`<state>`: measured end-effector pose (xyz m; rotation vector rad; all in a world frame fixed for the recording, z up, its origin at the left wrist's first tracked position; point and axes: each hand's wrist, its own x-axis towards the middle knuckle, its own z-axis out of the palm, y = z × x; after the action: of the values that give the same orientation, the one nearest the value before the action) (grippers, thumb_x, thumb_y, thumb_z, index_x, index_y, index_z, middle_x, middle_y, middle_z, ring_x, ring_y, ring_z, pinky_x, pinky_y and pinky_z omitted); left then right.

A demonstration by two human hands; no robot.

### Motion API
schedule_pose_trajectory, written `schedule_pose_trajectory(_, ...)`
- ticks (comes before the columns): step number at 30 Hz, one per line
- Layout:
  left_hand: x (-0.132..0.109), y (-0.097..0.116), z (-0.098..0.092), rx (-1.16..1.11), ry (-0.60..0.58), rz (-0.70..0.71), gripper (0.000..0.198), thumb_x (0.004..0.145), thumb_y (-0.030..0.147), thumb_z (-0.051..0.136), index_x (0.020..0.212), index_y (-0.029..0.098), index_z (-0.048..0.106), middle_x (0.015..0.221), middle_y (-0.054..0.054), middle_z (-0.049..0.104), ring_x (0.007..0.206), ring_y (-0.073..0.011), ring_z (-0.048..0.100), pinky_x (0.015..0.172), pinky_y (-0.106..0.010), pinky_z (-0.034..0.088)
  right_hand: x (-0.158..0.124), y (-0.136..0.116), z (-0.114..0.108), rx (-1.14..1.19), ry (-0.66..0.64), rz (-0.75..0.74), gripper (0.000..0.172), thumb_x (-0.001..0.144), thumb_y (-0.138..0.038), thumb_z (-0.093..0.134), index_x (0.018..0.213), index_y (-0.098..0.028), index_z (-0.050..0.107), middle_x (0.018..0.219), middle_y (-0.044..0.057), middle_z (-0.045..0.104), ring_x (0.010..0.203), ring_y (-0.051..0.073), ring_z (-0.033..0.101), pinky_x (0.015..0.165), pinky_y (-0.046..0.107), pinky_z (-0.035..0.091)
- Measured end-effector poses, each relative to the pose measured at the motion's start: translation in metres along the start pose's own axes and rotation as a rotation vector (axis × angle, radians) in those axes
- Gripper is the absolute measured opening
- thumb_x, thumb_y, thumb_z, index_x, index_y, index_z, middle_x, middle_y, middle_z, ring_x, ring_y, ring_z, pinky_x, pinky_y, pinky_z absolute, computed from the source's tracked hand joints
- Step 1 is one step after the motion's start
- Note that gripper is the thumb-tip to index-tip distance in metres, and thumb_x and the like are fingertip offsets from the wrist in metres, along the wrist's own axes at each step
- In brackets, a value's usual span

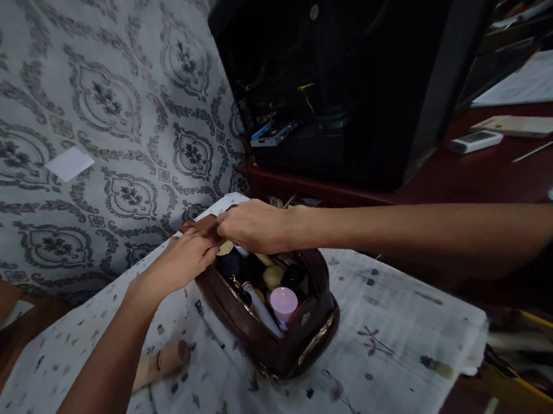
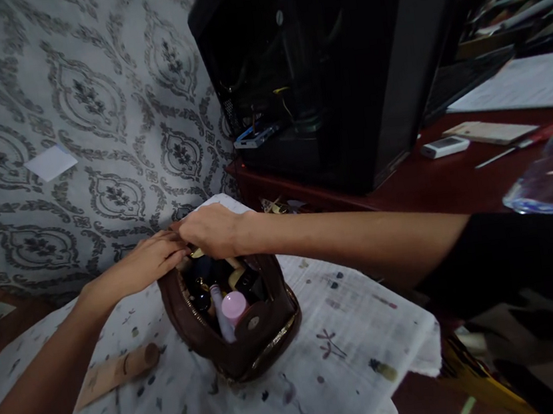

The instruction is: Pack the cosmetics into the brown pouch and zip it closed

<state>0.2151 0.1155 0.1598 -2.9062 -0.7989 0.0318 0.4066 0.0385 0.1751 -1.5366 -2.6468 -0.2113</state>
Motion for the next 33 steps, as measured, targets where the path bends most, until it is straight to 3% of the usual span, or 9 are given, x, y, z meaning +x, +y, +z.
schedule_pose_trajectory(7, 0.000, 0.005, -0.001, -0.002, 0.024, -0.006, 0.037, 0.100, 0.030, 0.035, 0.094, 0.020, 0.070, 0.116, -0.008, 0.068, 0.112, -0.0244, 0.062, 0.098, -0.040, 0.049, 0.002, 0.005, 0.004, 0.085, 0.036, 0.027, 0.023, 0.095, -0.014, 0.049, 0.099, -0.015, 0.072, 0.102, 0.010, 0.074, 0.095, 0.023, 0.068, 0.069, 0.027, 0.043)
schedule_pose_trajectory(14, -0.009, 0.006, 0.000, -0.152, 0.176, 0.014, 0.045, 0.104, 0.043, 0.029, 0.094, 0.020, 0.066, 0.115, -0.008, 0.068, 0.119, -0.0233, 0.059, 0.110, -0.040, 0.042, 0.000, 0.001, 0.005, 0.105, 0.037, 0.029, 0.022, 0.095, -0.019, 0.053, 0.101, -0.015, 0.073, 0.105, 0.011, 0.074, 0.099, 0.022, 0.068, 0.079, 0.026, 0.045)
schedule_pose_trajectory(18, -0.019, 0.007, 0.002, -0.188, 0.251, -0.027, 0.047, 0.104, 0.048, 0.027, 0.111, 0.019, 0.063, 0.122, -0.009, 0.065, 0.122, -0.0246, 0.055, 0.111, -0.042, 0.040, -0.002, -0.003, 0.001, 0.110, 0.035, 0.021, 0.018, 0.092, -0.017, 0.058, 0.099, -0.017, 0.074, 0.106, 0.010, 0.074, 0.101, 0.021, 0.067, 0.080, 0.024, 0.044)
schedule_pose_trajectory(22, -0.044, 0.008, 0.008, -0.257, 0.329, -0.198, 0.050, 0.104, 0.051, 0.028, 0.135, 0.020, 0.051, 0.135, -0.010, 0.058, 0.128, -0.0242, 0.050, 0.113, -0.042, 0.038, -0.008, -0.006, -0.005, 0.115, 0.044, 0.017, 0.020, 0.093, -0.013, 0.054, 0.095, -0.016, 0.074, 0.106, 0.009, 0.074, 0.097, 0.020, 0.068, 0.078, 0.024, 0.044)
schedule_pose_trajectory(25, -0.078, 0.001, 0.025, -0.263, 0.328, -0.328, 0.052, 0.103, 0.051, 0.027, 0.141, 0.020, 0.045, 0.141, -0.011, 0.054, 0.134, -0.0239, 0.047, 0.115, -0.042, 0.036, -0.021, -0.011, -0.008, 0.182, 0.167, -0.035, 0.023, 0.096, -0.014, 0.050, 0.090, -0.014, 0.072, 0.107, 0.009, 0.072, 0.095, 0.020, 0.067, 0.080, 0.026, 0.045)
schedule_pose_trajectory(29, -0.136, -0.023, 0.070, -0.093, 0.192, -0.444, 0.048, 0.101, 0.044, 0.036, 0.141, 0.020, 0.045, 0.147, -0.016, 0.050, 0.140, -0.0287, 0.042, 0.114, -0.050, 0.036, -0.049, -0.031, -0.007, 0.336, 0.372, -0.112, 0.026, 0.099, -0.020, 0.046, 0.094, -0.017, 0.071, 0.113, 0.008, 0.069, 0.099, 0.021, 0.067, 0.083, 0.030, 0.050)
schedule_pose_trajectory(33, -0.186, -0.041, 0.114, -0.001, 0.050, -0.651, 0.054, 0.099, 0.043, 0.038, 0.142, 0.012, 0.044, 0.155, -0.023, 0.040, 0.146, -0.0369, 0.033, 0.111, -0.062, 0.034, -0.077, -0.073, 0.004, 0.474, 0.348, -0.141, 0.022, 0.098, -0.029, 0.050, 0.093, -0.022, 0.070, 0.104, 0.009, 0.069, 0.092, 0.020, 0.067, 0.075, 0.030, 0.054)
